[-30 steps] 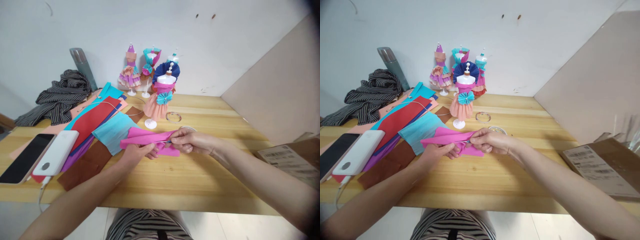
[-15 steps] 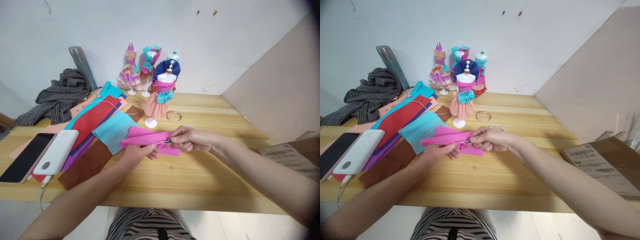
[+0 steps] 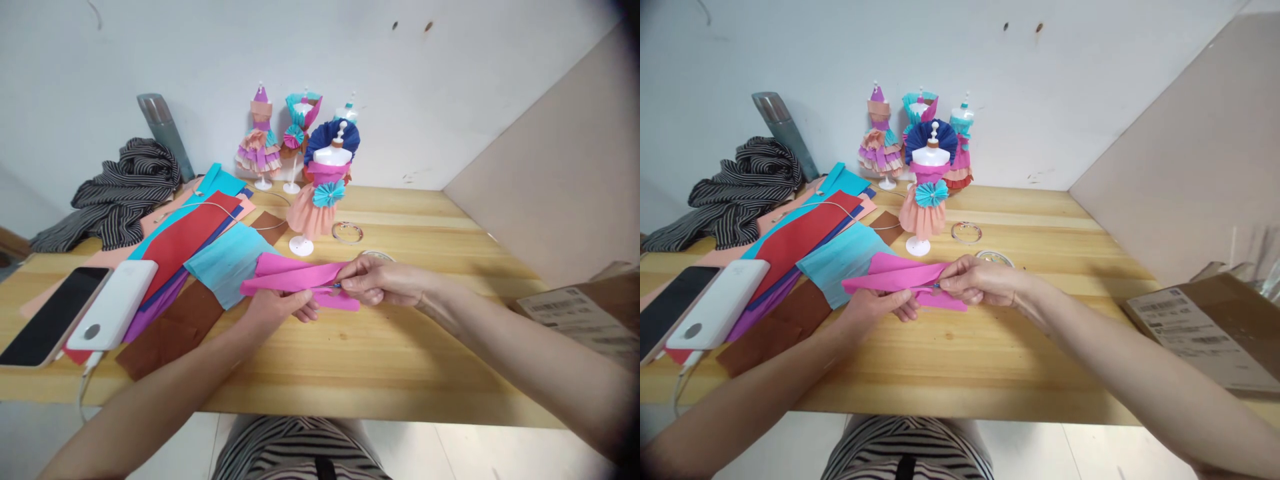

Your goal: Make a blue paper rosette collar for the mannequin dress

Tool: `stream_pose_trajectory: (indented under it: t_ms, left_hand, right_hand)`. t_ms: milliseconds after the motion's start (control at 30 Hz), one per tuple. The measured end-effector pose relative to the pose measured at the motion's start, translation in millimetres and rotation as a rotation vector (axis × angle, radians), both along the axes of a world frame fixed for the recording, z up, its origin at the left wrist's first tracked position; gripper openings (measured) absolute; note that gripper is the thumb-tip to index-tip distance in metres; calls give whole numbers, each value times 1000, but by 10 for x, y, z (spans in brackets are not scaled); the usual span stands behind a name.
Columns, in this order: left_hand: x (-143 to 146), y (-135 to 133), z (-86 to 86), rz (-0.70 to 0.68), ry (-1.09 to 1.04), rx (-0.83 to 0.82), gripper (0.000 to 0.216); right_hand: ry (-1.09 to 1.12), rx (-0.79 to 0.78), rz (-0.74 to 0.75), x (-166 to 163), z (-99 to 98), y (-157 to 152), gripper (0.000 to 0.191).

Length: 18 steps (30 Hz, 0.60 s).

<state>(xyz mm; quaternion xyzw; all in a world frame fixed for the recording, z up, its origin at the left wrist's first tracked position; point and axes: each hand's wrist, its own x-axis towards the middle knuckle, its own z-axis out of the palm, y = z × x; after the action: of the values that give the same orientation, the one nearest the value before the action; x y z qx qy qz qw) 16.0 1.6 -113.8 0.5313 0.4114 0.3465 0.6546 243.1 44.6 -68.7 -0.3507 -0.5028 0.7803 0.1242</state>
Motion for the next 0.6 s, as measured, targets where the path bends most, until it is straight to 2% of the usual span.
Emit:
stream_pose_trajectory:
  t_ms: [200,400,600]
  left_hand:
    - [0,45,67,3,-4,8,34]
    - [33,175,222,-55,58,86,34]
    - [98,209,224,-62,100,66,37]
  right_hand:
    - [26,-56,-52,29,14,-32,23]
    - [71,-23,-118,104,48,-57,38]
    - [51,2,-136,113,56,-122,42]
